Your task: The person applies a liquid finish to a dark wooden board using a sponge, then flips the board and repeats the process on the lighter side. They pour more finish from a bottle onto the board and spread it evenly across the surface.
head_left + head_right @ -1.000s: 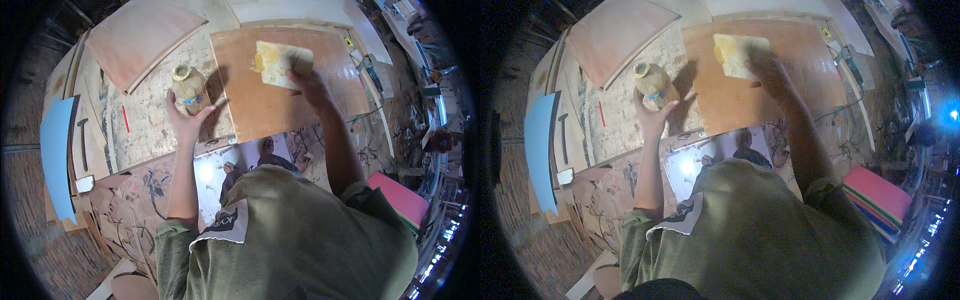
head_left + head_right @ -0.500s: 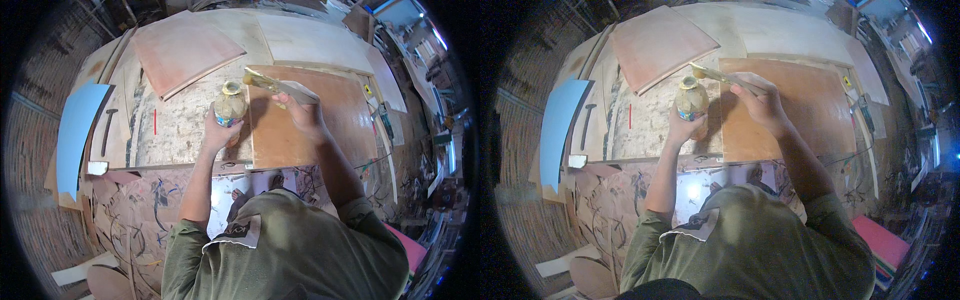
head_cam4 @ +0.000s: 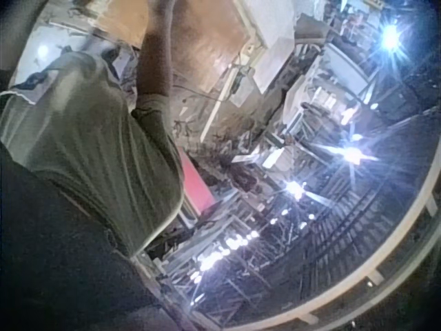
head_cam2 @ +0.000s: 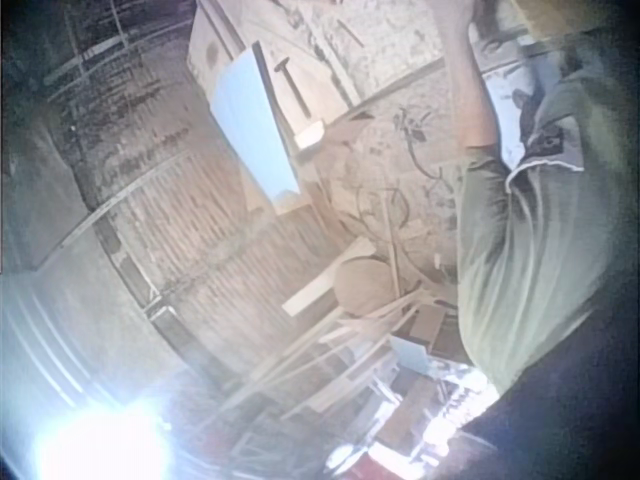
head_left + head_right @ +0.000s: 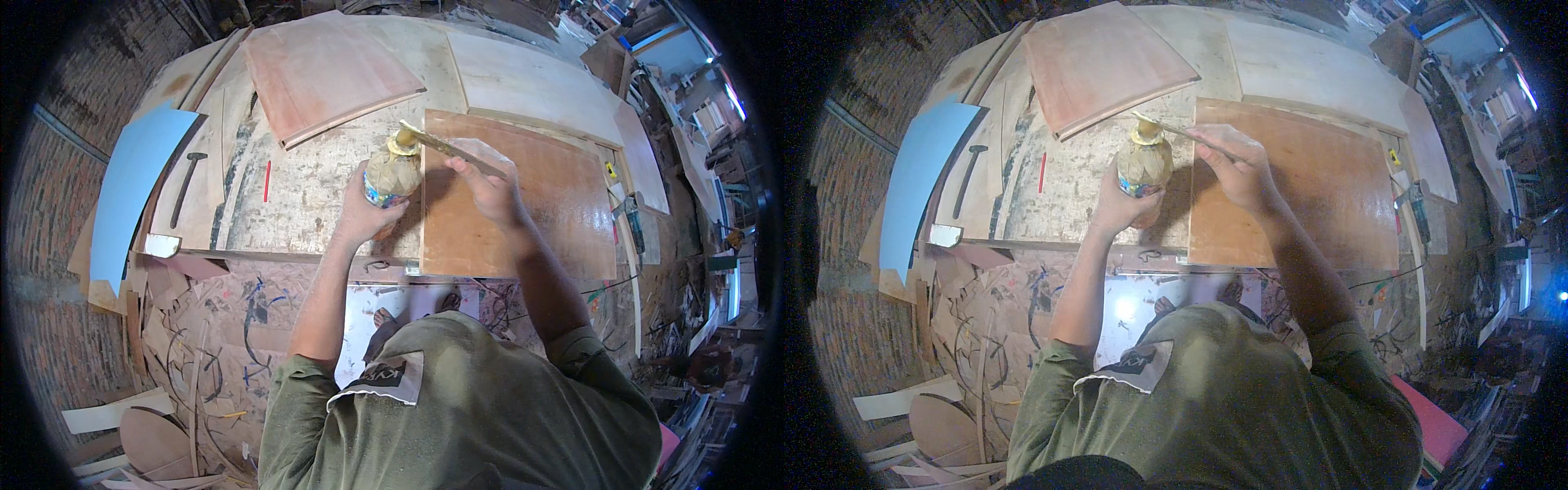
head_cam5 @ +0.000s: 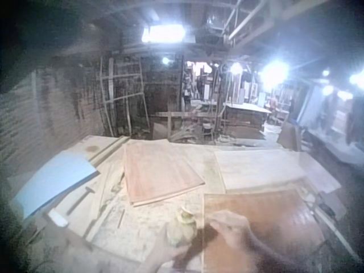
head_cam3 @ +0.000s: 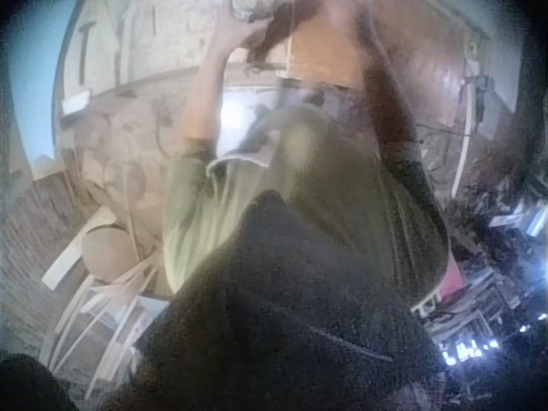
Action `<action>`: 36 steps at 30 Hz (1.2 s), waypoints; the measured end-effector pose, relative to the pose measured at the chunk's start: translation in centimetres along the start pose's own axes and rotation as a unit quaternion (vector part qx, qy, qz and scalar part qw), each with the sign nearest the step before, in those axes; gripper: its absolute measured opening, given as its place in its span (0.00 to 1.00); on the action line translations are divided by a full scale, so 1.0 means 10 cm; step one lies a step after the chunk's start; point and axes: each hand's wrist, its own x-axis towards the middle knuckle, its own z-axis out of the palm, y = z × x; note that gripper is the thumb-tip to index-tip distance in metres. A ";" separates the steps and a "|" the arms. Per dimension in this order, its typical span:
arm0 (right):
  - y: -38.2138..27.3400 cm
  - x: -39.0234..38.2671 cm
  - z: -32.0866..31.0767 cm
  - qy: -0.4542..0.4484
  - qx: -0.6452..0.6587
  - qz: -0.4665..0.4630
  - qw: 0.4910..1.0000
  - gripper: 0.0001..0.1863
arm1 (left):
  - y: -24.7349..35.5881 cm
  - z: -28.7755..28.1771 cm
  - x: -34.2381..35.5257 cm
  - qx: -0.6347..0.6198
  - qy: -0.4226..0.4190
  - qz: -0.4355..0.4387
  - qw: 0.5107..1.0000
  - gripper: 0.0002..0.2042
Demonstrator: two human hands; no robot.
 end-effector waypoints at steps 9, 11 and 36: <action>0.11 -0.11 -0.03 0.020 -0.101 -0.087 0.991 0.15 | 0.07 0.00 -0.04 -0.009 -0.015 0.007 1.000 0.33; 0.02 -0.08 -0.03 0.016 -0.165 -0.122 0.979 0.18 | 0.07 -0.02 -0.06 0.002 -0.010 0.008 1.000 0.33; 1.30 -1.25 -0.92 -0.084 -0.169 0.271 0.944 0.15 | -0.95 -0.55 0.16 -0.046 0.238 0.041 0.969 0.40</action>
